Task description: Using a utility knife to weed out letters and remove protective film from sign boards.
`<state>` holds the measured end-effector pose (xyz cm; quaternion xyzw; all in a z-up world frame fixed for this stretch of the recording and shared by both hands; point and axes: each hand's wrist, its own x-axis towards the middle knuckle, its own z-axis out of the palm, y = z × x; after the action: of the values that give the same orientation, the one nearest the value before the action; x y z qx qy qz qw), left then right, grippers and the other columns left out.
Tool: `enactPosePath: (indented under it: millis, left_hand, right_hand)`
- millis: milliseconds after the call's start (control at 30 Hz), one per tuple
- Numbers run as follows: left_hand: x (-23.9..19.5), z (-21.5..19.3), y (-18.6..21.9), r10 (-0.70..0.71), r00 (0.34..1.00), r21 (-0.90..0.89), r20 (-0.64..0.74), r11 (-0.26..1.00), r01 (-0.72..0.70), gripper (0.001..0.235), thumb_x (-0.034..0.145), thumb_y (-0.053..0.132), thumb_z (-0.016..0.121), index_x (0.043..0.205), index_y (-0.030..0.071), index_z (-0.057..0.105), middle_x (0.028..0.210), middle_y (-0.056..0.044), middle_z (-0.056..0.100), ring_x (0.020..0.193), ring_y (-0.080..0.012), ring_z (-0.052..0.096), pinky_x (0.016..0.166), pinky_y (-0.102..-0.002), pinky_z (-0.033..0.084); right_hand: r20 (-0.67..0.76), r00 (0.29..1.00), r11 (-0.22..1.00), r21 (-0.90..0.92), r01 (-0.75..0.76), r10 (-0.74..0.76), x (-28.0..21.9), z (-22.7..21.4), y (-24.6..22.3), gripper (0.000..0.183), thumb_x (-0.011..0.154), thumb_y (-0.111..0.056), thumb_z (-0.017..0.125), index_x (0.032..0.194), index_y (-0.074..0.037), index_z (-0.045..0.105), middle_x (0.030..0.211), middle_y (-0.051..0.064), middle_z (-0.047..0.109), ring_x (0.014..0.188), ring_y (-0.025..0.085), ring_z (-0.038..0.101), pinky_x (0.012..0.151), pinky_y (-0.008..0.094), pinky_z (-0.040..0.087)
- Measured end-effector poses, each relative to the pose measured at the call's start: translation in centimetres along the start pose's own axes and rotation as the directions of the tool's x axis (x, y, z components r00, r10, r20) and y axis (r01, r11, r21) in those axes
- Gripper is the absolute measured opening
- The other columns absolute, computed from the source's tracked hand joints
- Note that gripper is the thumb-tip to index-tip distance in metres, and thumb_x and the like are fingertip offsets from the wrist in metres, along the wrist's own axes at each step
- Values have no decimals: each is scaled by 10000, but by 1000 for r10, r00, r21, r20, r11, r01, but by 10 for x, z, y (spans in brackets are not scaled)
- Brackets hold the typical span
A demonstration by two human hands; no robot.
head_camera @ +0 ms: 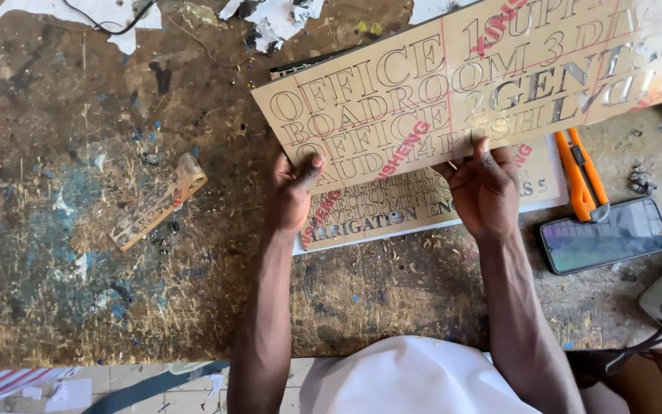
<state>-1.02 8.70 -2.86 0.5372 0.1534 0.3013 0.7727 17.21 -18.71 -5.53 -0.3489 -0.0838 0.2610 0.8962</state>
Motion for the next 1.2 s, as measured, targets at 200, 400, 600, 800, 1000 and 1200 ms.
enactPosePath:
  millis: [200, 400, 600, 800, 1000, 1200]
  left_hand:
    - [-3, 1, -3, 6, 1000, 37, 2, 999, -7, 205, 1055, 164, 841, 1210, 143, 708, 894, 51, 656, 850, -47, 590, 852, -273, 513]
    - [-2, 4, 1, 2, 1000, 24, -21, 1000, -2, 197, 1054, 178, 844, 1203, 142, 720, 904, 34, 687, 859, -54, 611, 864, -273, 524]
    - [0, 6, 7, -69, 997, -7, -40, 998, 69, 168, 1047, 220, 862, 1117, 160, 722, 888, 42, 670, 847, -55, 601, 841, -266, 531]
    - [1, -3, 2, -95, 994, 6, -47, 995, 96, 160, 1043, 219, 863, 1068, 153, 719, 866, 43, 648, 834, -62, 594, 826, -263, 527]
    - [4, -9, 3, -106, 991, 63, -77, 992, 111, 195, 1037, 284, 879, 1105, 166, 739, 928, 23, 682, 898, -95, 616, 895, -306, 563]
    - [2, -2, 10, -53, 992, 158, -116, 985, 71, 718, 1102, 500, 835, 1687, 199, 547, 1601, -107, 634, 1472, -265, 576, 1279, -556, 441]
  right_hand:
    - [26, 999, 999, 12, -33, 33, -1, -15, 1, 121, 1167, -278, 668, 1110, -227, 762, 1214, 90, 856, 1132, 295, 849, 1106, 533, 684]
    - [-49, 999, 1000, -7, -11, 10, -6, -8, 2, 55, 1153, -226, 700, 1137, -179, 723, 1145, 99, 860, 1039, 258, 860, 1056, 520, 707]
    - [-106, 994, 998, -48, 33, -38, -12, 13, -4, 57, 1125, -127, 753, 1164, -124, 711, 1015, 85, 841, 857, 212, 847, 971, 498, 754]
    - [-134, 990, 999, -27, 33, -37, -3, -53, 27, 149, 1086, -61, 775, 1223, -104, 736, 992, 96, 837, 750, 208, 830, 892, 497, 783]
    - [-147, 989, 1000, -24, 10, -14, -8, -53, 34, 146, 1065, -35, 780, 1204, -76, 764, 982, 118, 842, 812, 274, 864, 844, 481, 783]
    - [-153, 988, 1000, 0, -8, 8, -12, -25, 25, 128, 1040, -12, 799, 1160, -52, 782, 925, 127, 832, 730, 261, 835, 837, 509, 785]
